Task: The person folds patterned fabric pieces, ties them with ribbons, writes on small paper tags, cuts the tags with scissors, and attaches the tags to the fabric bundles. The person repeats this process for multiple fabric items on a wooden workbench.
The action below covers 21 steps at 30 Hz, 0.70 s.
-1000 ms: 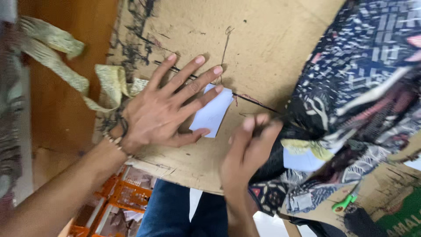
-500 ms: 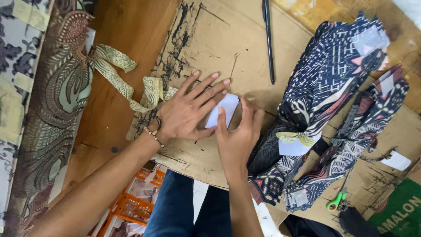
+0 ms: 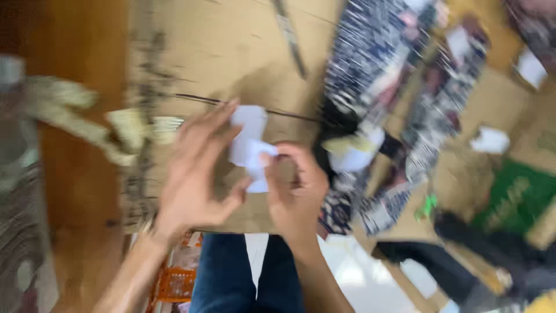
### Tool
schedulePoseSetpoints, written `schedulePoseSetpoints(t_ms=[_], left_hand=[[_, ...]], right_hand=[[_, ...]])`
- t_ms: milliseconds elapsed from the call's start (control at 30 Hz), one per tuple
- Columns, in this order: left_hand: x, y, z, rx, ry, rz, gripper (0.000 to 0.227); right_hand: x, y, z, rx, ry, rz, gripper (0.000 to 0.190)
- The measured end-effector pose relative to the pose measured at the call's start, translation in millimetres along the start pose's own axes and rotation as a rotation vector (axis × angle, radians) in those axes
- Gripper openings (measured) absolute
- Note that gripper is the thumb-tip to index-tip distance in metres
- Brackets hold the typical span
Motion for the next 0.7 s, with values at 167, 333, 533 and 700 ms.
schedulePoseSetpoints(t_ms=[167,333,533,700], left_hand=[[-35,-19,69,-0.733,0.522,-0.053,0.026],[-20,-48,104,-0.949,0.702,-0.180,0.014],[25,-104,165,-1.063,0.546,-0.462,0.013],[44,-174,223,-0.941,0.472,-0.629,0.008]], right_hand=[[-22,37,-20,0.133,-0.108,-0.134,0.020],[-22,83,-33,0.420,0.018,-0.073,0.034],[-33,219,18,0.022,0.243,0.398,0.043],[-20,350,81,-0.655,0.122,0.448,0.032]])
Point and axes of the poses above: each hand's wrist, its own x-axis towards the middle knuckle, its own y-axis out of the back of the hand, z = x × y, the point moved 2 cm from there along x, towards the middle knuckle, and after that the axes turned 9 degrees about x, right-handed, at the moved point
